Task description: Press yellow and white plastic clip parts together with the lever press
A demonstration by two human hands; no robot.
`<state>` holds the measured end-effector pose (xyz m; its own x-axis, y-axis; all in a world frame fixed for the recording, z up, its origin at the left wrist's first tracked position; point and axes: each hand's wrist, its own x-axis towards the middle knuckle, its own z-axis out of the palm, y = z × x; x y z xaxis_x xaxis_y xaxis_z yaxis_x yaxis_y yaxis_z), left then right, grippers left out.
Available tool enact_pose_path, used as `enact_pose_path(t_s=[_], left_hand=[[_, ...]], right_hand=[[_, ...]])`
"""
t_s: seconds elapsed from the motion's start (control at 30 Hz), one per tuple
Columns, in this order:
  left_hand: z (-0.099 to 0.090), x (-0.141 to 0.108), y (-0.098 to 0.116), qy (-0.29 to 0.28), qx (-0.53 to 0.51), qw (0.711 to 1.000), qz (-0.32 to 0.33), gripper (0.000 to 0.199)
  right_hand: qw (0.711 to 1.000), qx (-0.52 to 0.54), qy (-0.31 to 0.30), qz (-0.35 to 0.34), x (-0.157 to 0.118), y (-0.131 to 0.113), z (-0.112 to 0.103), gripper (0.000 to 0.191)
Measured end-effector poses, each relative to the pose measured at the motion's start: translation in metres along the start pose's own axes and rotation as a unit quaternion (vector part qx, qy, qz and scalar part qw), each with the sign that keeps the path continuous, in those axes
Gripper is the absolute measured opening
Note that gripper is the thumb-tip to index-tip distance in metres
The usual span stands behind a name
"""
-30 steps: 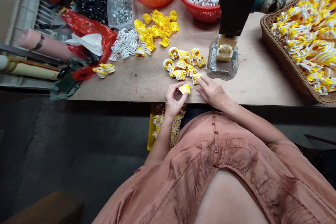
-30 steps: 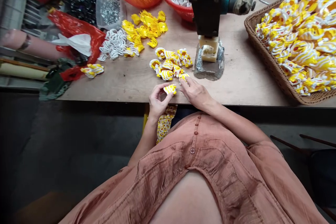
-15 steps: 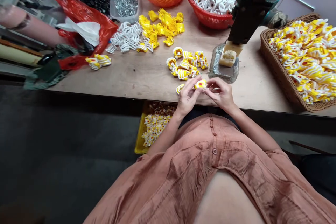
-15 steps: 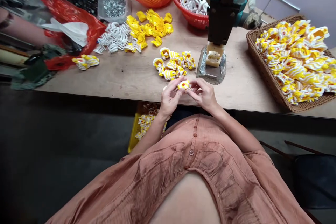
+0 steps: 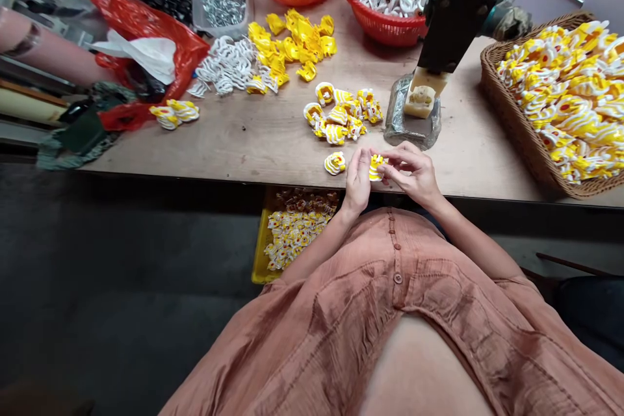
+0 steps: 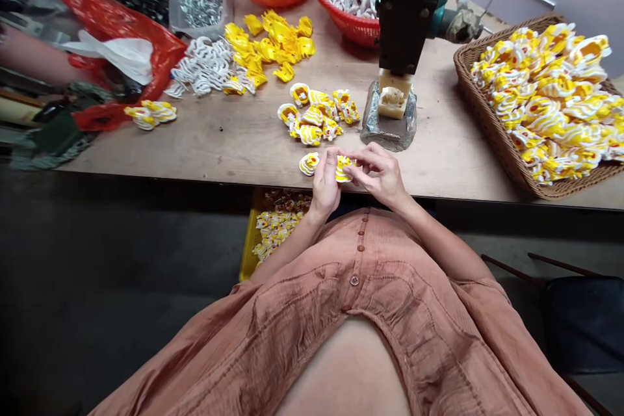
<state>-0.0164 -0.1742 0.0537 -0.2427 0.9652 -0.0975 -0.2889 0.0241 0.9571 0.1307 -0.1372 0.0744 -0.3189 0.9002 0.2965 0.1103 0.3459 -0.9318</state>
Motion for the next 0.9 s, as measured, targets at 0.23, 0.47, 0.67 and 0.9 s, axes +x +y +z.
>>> enact_pose_path(t_s=[0.23,0.47,0.67,0.9], left_hand=[[-0.004,-0.001,-0.003,-0.005,0.072,0.996,0.045,0.057],[-0.008,-0.010,0.005,-0.043,0.165,0.983,0.066,0.062],[-0.070,0.024,0.039,0.076,0.441,0.867,0.221,0.053],[-0.095,0.085,0.041,0.034,0.587,0.793,0.160,0.044]], right_hand=[[0.996,-0.072,0.038,-0.042,0.000,-0.012,0.002,0.021],[0.999,0.009,0.027,0.022,-0.003,-0.005,0.003,0.018],[0.997,-0.077,0.023,-0.016,0.004,0.017,-0.002,0.010],[0.937,-0.314,-0.072,-0.135,0.003,0.034,0.016,0.016]])
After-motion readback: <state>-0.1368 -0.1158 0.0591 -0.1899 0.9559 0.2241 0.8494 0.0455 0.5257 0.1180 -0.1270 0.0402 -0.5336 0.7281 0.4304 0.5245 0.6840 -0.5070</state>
